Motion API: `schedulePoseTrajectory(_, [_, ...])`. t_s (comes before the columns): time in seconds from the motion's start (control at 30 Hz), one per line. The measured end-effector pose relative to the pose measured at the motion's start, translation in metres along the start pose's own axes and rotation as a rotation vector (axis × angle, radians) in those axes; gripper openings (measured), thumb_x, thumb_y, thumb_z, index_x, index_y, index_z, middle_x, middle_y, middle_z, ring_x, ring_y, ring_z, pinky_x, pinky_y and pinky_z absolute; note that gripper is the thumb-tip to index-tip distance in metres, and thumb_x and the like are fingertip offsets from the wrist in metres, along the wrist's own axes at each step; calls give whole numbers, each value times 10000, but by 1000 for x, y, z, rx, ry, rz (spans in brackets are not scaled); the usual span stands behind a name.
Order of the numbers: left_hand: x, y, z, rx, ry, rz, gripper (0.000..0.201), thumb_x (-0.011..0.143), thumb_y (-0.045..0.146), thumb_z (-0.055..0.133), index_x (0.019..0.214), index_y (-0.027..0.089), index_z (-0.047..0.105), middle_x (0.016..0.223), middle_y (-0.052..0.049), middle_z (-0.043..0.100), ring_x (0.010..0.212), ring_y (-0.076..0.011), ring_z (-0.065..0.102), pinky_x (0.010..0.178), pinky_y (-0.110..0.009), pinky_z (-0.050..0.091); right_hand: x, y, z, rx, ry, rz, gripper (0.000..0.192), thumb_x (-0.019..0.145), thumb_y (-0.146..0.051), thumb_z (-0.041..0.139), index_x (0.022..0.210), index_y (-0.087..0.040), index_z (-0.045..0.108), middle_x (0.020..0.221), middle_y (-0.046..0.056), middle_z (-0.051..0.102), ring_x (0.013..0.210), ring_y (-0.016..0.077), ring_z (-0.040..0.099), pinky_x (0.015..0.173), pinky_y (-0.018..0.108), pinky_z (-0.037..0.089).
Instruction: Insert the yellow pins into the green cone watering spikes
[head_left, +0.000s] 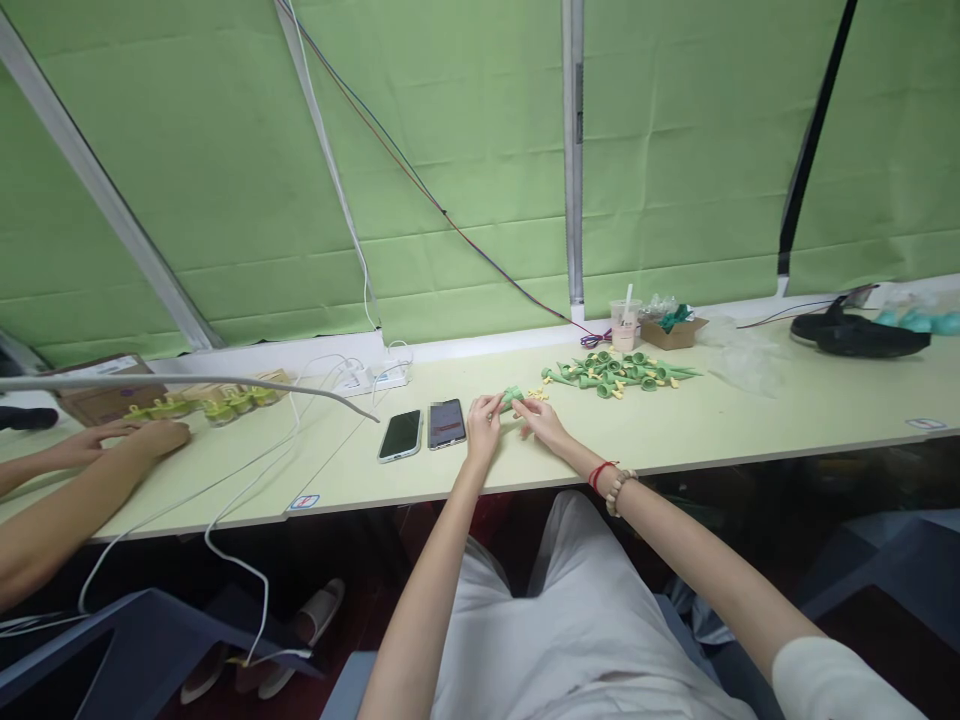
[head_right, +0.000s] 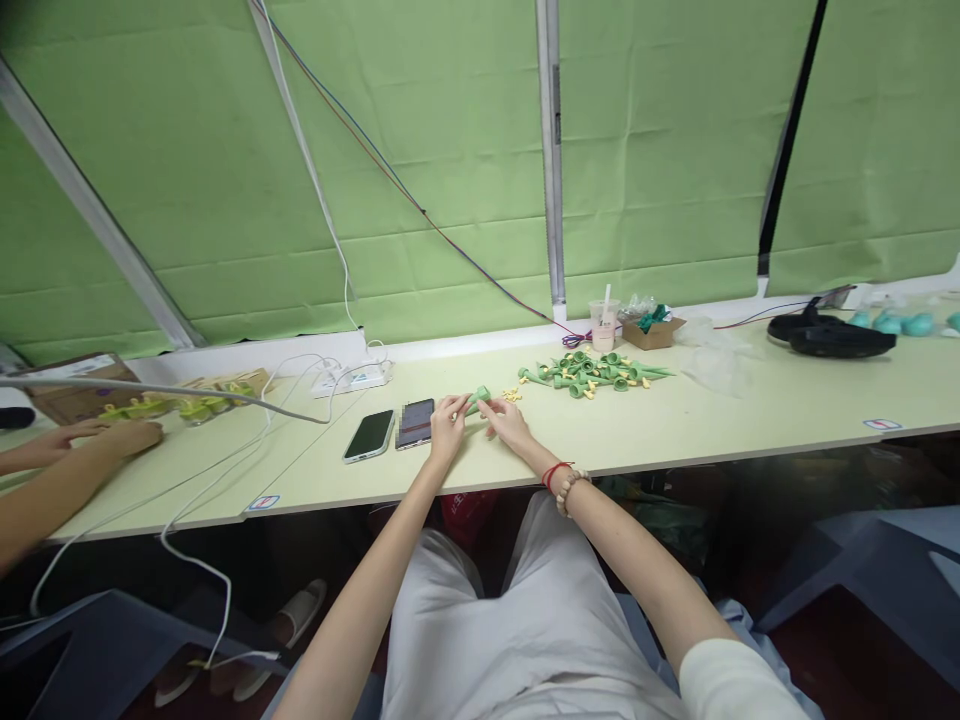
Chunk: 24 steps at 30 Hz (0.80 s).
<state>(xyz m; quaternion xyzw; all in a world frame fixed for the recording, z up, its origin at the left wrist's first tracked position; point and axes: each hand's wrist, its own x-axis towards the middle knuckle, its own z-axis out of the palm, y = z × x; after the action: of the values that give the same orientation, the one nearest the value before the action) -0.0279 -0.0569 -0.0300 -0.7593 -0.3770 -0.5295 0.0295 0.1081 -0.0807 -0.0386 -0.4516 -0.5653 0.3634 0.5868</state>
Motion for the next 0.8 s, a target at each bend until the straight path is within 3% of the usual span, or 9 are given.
schedulePoseTrajectory(0.1, [0,1,0,-3,-16,-4,238,822,150,492,977,187,668,834,-51,631,813,-166,545,741,-284,432,0,-3,-1,110,-102,68,357,755,-493,557,807,-154,656,784,65,665,412,76,551,294,161,279])
schedulePoseTrajectory(0.4, [-1,5,-2,-1,-21,-33,236,826,179,495,988,205,665,832,-48,624,816,-166,554,731,-283,432,2,-1,-1,119,23,24,395,627,-516,656,733,-136,688,728,68,682,411,68,466,343,189,332])
schedulePoseTrajectory(0.6, [-2,5,-1,26,-22,-28,225,824,187,505,977,191,669,822,-53,633,810,-168,551,716,-280,430,0,-1,-2,110,86,-34,394,628,-508,656,696,-123,698,652,62,671,411,68,415,410,219,363])
schedulePoseTrajectory(0.8, [-1,1,-1,-20,-3,-57,229,823,181,505,981,184,670,838,-54,642,817,-166,555,728,-284,433,2,2,0,119,64,-52,421,581,-504,683,756,-121,687,715,74,676,433,77,472,430,228,404])
